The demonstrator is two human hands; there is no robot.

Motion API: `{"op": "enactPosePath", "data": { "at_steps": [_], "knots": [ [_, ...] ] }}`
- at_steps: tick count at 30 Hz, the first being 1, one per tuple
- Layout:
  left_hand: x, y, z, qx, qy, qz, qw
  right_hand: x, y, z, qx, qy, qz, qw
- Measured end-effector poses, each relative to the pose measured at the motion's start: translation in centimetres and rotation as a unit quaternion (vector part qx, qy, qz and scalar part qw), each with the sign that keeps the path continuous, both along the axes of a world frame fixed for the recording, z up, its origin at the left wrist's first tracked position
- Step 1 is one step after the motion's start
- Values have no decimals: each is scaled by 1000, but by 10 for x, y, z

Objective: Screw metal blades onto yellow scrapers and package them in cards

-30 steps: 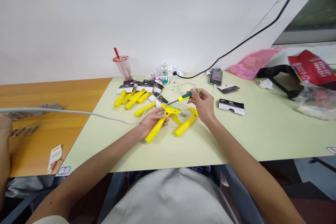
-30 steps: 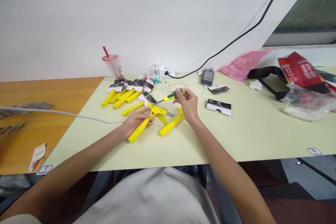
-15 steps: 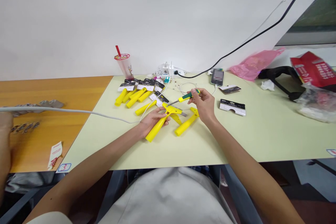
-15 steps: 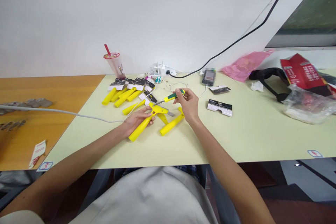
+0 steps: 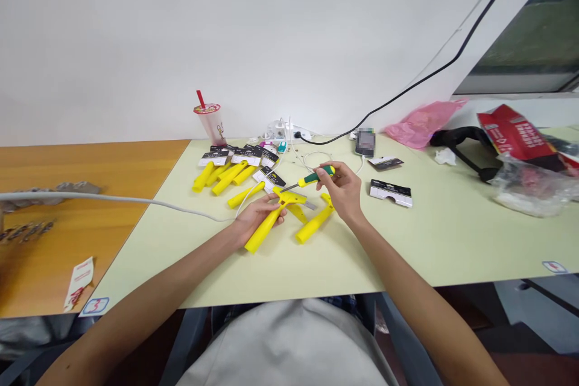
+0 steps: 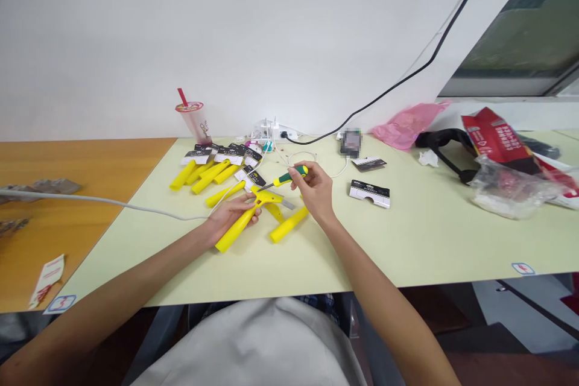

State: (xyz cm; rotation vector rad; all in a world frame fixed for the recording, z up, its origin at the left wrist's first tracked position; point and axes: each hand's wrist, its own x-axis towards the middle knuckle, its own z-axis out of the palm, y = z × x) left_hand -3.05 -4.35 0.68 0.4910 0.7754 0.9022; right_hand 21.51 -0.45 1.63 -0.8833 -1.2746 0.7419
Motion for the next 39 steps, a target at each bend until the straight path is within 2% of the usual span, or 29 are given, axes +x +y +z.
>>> {"op": "enactPosePath", "data": {
  "at_steps": [9,15,21,30,34,39],
  "knots": [
    [1,-1,-1,10,9,11,1000,-2,-4,-4,54,-7,23,998],
    [1,-2,-3,26,34,-14,999,2,-5,-6,102,-61,10,993],
    [-2,0,-10,19,35,-40,998,-1,-5,-13,164,-143,2,976],
    [-1,1,-13,24,28,-43,998,-8,-10,-13,189,-238,28,952],
    [0,-2,-9,24,35,-45,998,-10,-7,-11,186,-229,24,955],
    [1,-1,-8,18,25,-36,999,-20,1,-3,191,-198,88,957]
  ]
}}
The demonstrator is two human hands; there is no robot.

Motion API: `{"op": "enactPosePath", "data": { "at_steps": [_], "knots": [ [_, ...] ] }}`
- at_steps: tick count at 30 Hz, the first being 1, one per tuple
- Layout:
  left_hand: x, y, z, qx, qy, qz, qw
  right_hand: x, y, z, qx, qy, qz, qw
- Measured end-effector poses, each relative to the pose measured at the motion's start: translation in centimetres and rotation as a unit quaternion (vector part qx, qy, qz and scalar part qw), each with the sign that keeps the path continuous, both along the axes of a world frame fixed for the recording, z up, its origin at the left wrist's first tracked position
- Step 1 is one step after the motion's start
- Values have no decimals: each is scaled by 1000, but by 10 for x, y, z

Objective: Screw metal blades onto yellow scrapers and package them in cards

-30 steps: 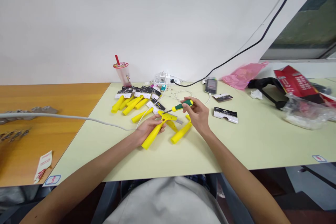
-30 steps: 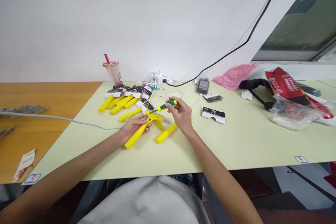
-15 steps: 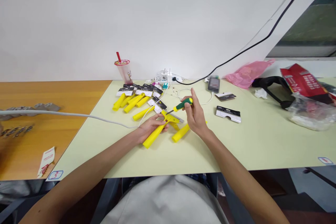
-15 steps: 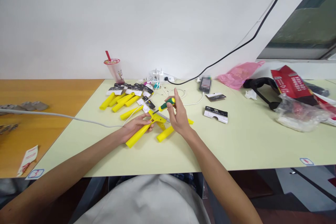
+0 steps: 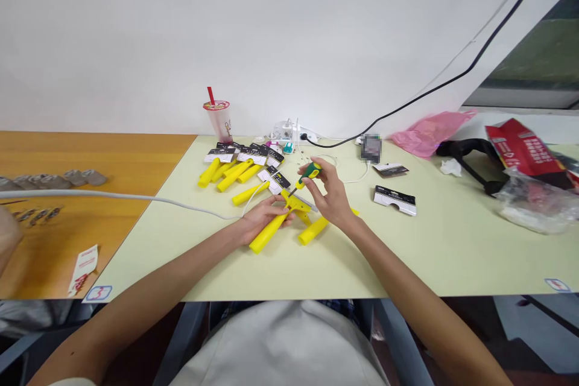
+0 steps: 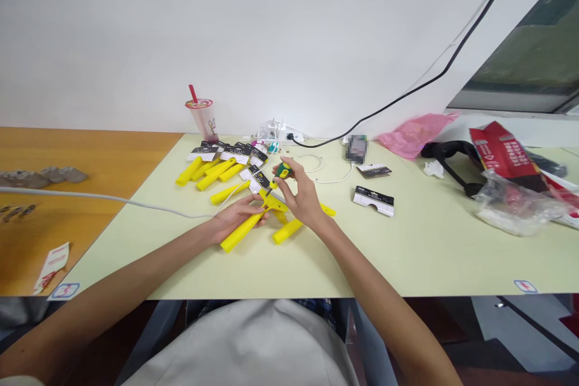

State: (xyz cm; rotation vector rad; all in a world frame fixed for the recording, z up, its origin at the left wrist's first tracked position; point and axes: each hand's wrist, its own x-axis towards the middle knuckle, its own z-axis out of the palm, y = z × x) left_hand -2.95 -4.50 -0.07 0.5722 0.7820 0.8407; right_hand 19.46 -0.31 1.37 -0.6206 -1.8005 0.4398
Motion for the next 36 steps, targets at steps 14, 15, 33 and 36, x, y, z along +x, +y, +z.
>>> {"op": "enactPosePath", "data": {
  "at_steps": [14,15,33,36],
  "knots": [
    [1,2,-6,6,5,28,1000,-20,-9,-15,-23,-4,18,1000],
    [1,2,-5,10,9,26,1000,-19,-9,-16,-23,2,14,1000],
    [-1,0,-5,26,27,16,999,-10,-4,-15,-22,38,-44,998],
    [-1,0,-5,28,31,6,999,-9,-3,-17,-10,34,-74,997]
  ]
}}
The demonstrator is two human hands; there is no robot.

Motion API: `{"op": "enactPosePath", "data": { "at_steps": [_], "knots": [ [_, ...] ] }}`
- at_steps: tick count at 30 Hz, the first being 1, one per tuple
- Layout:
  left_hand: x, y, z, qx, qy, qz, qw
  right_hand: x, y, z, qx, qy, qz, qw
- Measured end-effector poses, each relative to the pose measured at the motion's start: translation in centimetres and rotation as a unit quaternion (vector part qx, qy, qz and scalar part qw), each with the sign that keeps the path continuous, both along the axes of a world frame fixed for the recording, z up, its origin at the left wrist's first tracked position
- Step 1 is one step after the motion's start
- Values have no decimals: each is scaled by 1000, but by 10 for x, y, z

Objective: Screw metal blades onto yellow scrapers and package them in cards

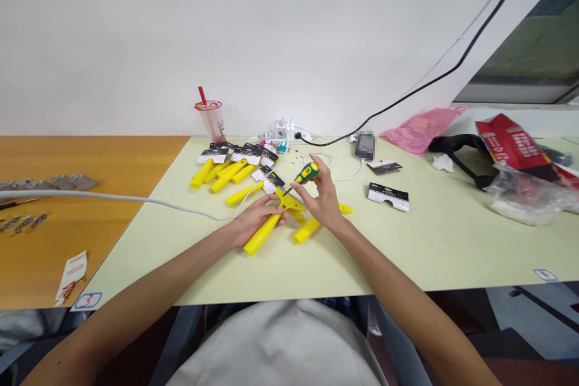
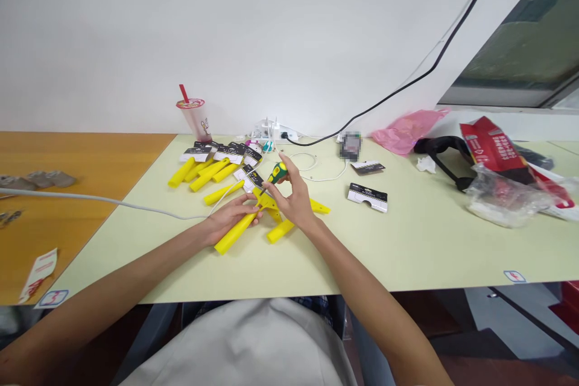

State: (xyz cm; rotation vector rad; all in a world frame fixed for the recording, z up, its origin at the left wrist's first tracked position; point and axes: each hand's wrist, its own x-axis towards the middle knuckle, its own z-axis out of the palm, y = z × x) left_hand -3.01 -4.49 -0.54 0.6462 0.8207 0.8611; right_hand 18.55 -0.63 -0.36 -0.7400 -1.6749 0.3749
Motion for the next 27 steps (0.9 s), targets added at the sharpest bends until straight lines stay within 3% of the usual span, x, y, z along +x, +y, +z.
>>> {"op": "enactPosePath", "data": {
  "at_steps": [6,12,18,24,27],
  "knots": [
    [0,1,-1,-8,-9,14,1000,-3,-3,3,-24,7,94,995],
    [0,1,-2,-3,-2,-5,1000,-1,-1,-1,-31,0,27,999],
    [0,1,0,-3,-16,9,1000,-3,-6,4,-25,-10,80,996],
    [0,0,-2,0,-12,3,1000,-2,-5,5,-26,-8,37,999],
    [1,0,0,-1,-12,11,1000,-3,-5,3,-10,-8,52,999]
  ]
}}
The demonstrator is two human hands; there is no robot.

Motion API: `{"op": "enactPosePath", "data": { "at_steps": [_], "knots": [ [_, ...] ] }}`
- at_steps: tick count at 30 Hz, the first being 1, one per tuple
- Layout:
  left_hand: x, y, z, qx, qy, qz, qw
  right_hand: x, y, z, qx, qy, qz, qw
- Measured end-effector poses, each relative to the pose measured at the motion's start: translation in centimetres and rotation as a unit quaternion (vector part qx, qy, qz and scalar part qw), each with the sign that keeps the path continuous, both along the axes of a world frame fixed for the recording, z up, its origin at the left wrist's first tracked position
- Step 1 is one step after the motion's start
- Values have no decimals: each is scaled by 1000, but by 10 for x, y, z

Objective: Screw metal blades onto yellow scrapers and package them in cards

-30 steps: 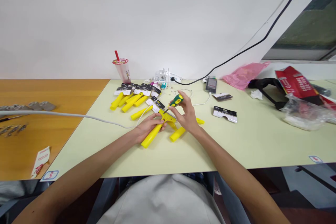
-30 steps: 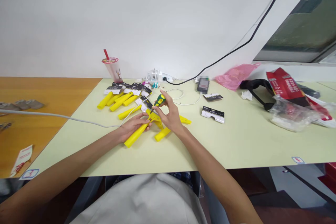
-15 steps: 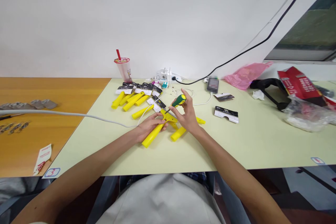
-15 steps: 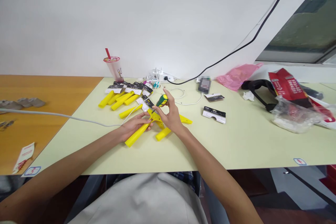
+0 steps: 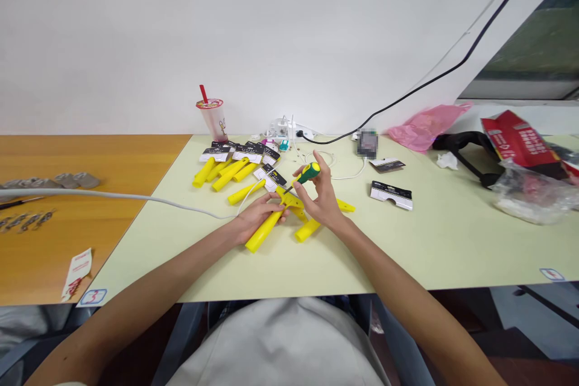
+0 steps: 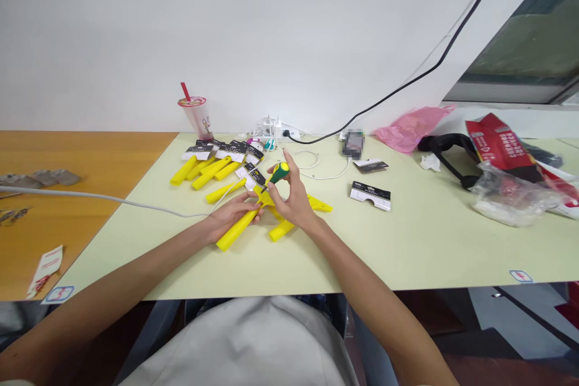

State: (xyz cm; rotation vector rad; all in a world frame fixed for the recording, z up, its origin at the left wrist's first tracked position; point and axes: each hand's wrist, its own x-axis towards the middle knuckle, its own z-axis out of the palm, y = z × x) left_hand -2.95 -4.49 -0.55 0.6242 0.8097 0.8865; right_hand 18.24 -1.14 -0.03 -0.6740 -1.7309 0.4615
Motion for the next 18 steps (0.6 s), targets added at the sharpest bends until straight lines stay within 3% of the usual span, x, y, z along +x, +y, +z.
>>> {"op": "enactPosePath", "data": {
  "at_steps": [3,10,18],
  "knots": [
    [1,0,4,-2,1,2,1000,-1,-1,0,-7,5,32,999],
    [2,-1,5,-8,13,-8,1000,1,0,2,-18,3,-4,1000],
    [2,-1,9,-15,16,3,1000,1,-1,0,-3,14,35,999]
  ]
}}
